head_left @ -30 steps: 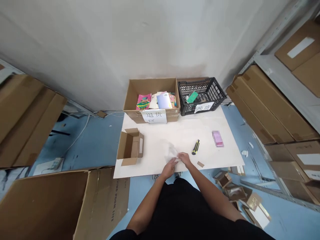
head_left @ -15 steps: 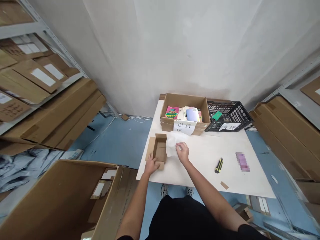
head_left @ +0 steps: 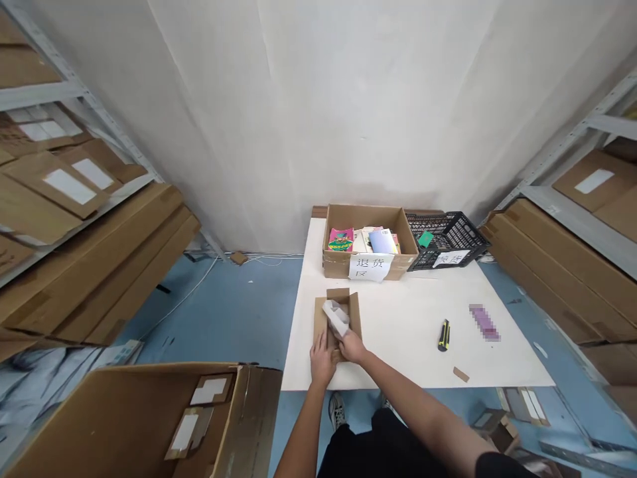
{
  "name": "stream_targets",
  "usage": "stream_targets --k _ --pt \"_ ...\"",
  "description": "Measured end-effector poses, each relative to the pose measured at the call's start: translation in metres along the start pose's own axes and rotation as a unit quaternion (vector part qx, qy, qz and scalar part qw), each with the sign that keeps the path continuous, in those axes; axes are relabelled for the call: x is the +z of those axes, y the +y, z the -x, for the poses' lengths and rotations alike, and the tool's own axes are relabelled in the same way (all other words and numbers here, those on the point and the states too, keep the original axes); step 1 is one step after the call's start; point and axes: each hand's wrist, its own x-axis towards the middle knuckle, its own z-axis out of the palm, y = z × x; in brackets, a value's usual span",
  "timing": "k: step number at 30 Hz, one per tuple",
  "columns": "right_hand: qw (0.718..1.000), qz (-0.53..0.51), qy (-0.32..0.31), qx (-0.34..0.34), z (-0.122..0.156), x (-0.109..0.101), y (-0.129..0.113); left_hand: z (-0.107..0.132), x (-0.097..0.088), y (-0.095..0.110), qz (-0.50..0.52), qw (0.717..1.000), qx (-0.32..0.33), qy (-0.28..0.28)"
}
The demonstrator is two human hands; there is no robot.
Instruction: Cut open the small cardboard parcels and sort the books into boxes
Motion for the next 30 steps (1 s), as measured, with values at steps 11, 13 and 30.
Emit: stream_targets --k 11,13,30 --pt "0.963 0.156 0.18 0.128 0.129 -0.005 0.068 -0.029 0.047 0.054 -0.049 0.968 0.232 0.077" --pt "0.942 0.176 0.237 0.162 0.154 -0.024 0.082 -0.027 0.051 0.095 -0.056 0.941 0.312 0.119" --pt "0.709 0.233 0.52 0.416 0.531 -0.163 0.218 0.077 0.206 0.516 -0.111 0.809 0.574 -0.064"
